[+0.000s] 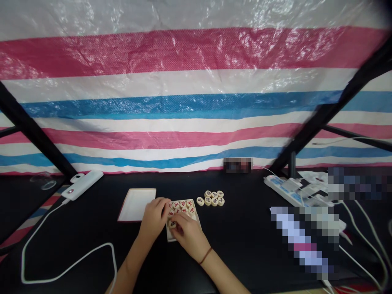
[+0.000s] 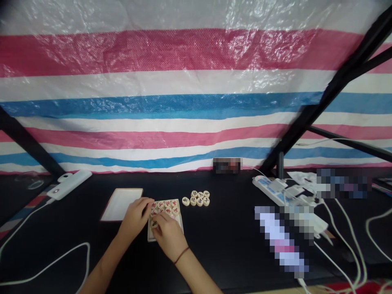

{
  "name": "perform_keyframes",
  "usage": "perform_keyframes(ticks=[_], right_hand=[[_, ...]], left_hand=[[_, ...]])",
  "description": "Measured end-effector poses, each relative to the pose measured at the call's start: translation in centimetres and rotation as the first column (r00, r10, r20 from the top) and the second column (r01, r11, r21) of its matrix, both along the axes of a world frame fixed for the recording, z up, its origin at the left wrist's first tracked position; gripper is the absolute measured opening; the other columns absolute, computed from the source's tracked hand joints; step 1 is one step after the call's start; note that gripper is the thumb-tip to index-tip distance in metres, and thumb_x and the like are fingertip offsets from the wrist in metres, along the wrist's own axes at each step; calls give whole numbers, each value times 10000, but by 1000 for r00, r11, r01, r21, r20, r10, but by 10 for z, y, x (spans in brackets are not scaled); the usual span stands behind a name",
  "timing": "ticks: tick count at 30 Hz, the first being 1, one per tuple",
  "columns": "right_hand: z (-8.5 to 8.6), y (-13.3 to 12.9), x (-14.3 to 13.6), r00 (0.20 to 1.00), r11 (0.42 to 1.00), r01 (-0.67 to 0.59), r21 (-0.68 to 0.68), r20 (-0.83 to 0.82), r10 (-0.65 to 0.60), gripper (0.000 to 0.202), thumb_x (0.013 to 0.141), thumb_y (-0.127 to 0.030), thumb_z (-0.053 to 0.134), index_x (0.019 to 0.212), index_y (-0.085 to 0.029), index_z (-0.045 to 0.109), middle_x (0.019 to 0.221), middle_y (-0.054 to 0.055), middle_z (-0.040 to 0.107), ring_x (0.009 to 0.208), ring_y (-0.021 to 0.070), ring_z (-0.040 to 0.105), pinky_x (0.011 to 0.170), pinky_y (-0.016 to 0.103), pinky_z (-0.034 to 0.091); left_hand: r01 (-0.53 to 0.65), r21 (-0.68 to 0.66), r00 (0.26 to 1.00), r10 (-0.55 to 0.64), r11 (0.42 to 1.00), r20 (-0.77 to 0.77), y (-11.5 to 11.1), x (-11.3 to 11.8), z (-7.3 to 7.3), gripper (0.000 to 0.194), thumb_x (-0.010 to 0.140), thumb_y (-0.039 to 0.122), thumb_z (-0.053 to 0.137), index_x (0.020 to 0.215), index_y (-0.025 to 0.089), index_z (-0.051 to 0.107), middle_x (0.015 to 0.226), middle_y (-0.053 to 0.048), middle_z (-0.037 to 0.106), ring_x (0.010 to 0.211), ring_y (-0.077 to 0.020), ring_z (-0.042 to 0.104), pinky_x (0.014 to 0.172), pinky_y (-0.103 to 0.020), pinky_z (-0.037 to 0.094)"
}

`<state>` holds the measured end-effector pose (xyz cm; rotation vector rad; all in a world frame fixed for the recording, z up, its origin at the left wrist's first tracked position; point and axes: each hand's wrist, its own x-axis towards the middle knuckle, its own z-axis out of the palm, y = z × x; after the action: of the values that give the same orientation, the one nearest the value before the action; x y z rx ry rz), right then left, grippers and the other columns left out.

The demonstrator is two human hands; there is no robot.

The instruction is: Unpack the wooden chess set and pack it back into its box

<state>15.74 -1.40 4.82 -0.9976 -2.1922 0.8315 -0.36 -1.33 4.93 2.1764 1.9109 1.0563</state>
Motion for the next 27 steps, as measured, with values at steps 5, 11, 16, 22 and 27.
perform_keyframes(ticks=[5, 11, 16, 22, 27], right_hand=[[1, 2, 1, 999, 1000, 4, 27, 40, -5, 206, 720, -37, 632, 853, -194, 616, 956, 37, 614, 788, 157, 590, 730, 264, 485], [-3, 4, -1, 981, 995, 38, 94, 188, -55, 140, 738, -59, 614, 722, -190, 567, 765, 8, 579, 729, 163, 552, 673, 261, 439], [5, 10, 6, 995, 999, 17, 38, 94, -20, 90, 742, -122, 630, 756, -200, 588, 752, -5, 605, 687, 140, 554, 646, 228, 425], [32, 72, 58, 868, 907, 410, 92, 264, -420, 182, 861, -246, 511, 956, -185, 653, 937, 56, 667, 783, 164, 628, 743, 257, 449], [36, 121, 71, 644, 904, 427, 29, 692, -326, 290, 827, -347, 576, 1024, -166, 689, 1085, 137, 661, 953, 248, 655, 767, 297, 464]], left_hand=[[-61, -7, 992, 60, 998, -110, 12, 0, -1, 232, 877, 199, 462, 983, 227, 667, 1007, -50, 719, 949, -233, 629, 807, -386, 421], [-50, -50, 988, 42, 997, -151, 8, 0, -9, 215, 881, 214, 481, 966, 237, 677, 990, -39, 733, 939, -235, 619, 788, -386, 382], [-52, -65, 986, 41, 997, -162, 7, -2, -11, 224, 886, 206, 471, 977, 242, 673, 998, -31, 729, 940, -227, 615, 788, -380, 372], [-61, -63, 983, 50, 996, -174, 8, -1, -13, 233, 897, 216, 458, 980, 246, 674, 1010, -28, 724, 943, -225, 614, 794, -385, 376], [-65, -21, 987, 61, 998, -149, 9, -1, -16, 220, 893, 243, 468, 947, 252, 681, 983, -34, 729, 918, -222, 617, 785, -374, 387]])
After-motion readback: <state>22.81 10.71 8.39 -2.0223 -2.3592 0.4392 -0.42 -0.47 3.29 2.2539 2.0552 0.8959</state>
